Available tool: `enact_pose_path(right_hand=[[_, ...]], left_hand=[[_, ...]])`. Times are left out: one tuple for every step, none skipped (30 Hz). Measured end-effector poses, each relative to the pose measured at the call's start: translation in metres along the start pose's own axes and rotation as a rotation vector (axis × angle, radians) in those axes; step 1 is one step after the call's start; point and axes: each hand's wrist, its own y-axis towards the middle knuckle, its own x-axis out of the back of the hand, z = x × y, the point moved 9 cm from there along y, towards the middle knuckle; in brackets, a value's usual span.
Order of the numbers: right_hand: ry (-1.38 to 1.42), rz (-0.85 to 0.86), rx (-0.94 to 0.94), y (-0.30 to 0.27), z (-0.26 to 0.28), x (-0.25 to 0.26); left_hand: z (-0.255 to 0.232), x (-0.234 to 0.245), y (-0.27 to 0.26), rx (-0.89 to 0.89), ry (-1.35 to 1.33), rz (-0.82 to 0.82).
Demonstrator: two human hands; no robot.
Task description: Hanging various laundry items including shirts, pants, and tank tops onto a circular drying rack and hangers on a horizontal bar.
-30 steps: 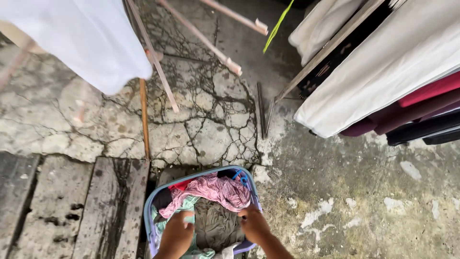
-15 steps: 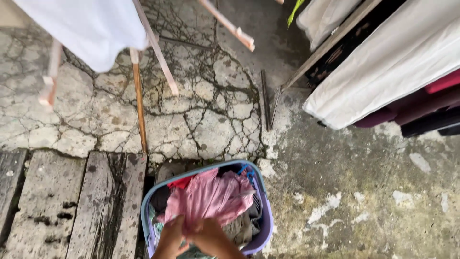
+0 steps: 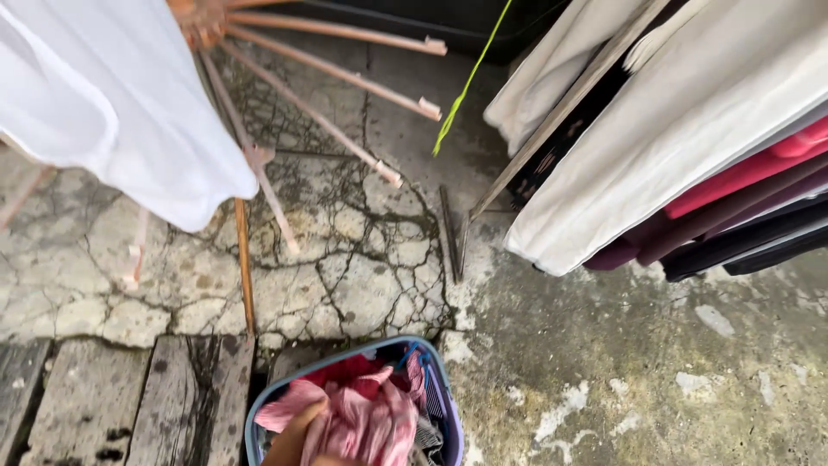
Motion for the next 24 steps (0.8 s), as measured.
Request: enact_pose_path(right_hand=[[0.03,0.004,-0.003,-0.003,0.007,0.004],[0.06,0.008,-0.006,-0.006,0.014,0.008],[0.057,0.001,-0.002,-0.012,0.021,0.014],[0.094,0.007,-0.008,-0.017,0.027,0.019],[0.13,0.013,-0.013,-0.022,0.033,0.023],[0.127,0.008,-0.007,-0.027,0.042,0.029],[0.163,0.017,-0.008,-0.031,0.052,0.034],[0.199,0.026,-0.009,-0.036,0.061,0.039],[0.194,0.022,-0.001,-0.041,0.071,0.047],[0.229,0.031,-0.003,-0.048,0.08,0.053],[0.264,0.039,-0.004,-0.054,0.089,0.059],[0.259,0.033,0.006,-0.062,0.073,0.069],[-0.25,-0.133,0.268,-0.072,0.081,0.09],[-0.765,-0.298,0.52,-0.088,0.089,0.096],[-0.768,-0.309,0.531,-0.085,0.107,0.107],[-0.434,-0.37,-0.044,-0.072,0.078,0.143],[-0.068,-0.38,-0.607,-0.088,0.042,0.151],[-0.067,-0.386,-0.599,-0.091,0.052,0.15],[0.024,-0.491,-0.614,-0.095,0.061,0.159],[0.118,-0.595,-0.625,-0.1,0.069,0.167],[0.119,-0.599,-0.621,-0.099,0.095,0.168],[-0.024,-0.578,-0.602,-0.098,0.126,0.171],[-0.17,-0.554,-0.58,-0.095,0.156,0.173],[-0.17,-0.557,-0.576,-0.097,0.156,0.17]], left_hand=[[-0.007,-0.004,-0.002,-0.027,0.164,0.034],[-0.012,-0.008,-0.003,-0.054,0.328,0.066],[-0.017,-0.013,-0.005,-0.081,0.492,0.1],[-0.021,-0.019,-0.007,-0.109,0.655,0.133],[-0.025,-0.023,-0.009,-0.138,0.819,0.164],[-0.029,-0.028,-0.012,-0.168,0.983,0.194],[-0.036,-0.032,-0.015,-0.2,1.148,0.22],[-0.042,-0.035,-0.018,-0.232,1.314,0.244],[-0.057,-0.046,-0.016,-0.241,1.32,0.244],[-0.071,-0.049,-0.011,-0.17,1.311,0.187],[-0.086,-0.053,-0.007,-0.1,1.301,0.13],[-0.1,-0.057,-0.005,-0.031,1.29,0.073],[-0.117,-0.06,-0.002,0.035,1.28,0.016],[-0.134,-0.063,-0.001,0.1,1.268,-0.042],[-0.152,-0.066,-0.002,0.165,1.253,-0.104],[-0.169,-0.069,-0.003,0.229,1.237,-0.167],[-0.182,-0.072,-0.008,0.296,1.215,-0.228],[-0.227,-0.114,-0.041,0.289,1.222,-0.228],[-0.269,-0.16,-0.076,0.276,0.968,-0.235],[-0.306,-0.207,-0.119,0.26,0.714,-0.236],[-0.308,-0.206,-0.119,0.256,0.718,-0.234],[-0.304,-0.204,-0.119,0.332,0.979,-0.175],[-0.301,-0.201,-0.119,0.405,1.236,-0.113],[-0.319,-0.227,-0.146,0.401,1.239,-0.114]])
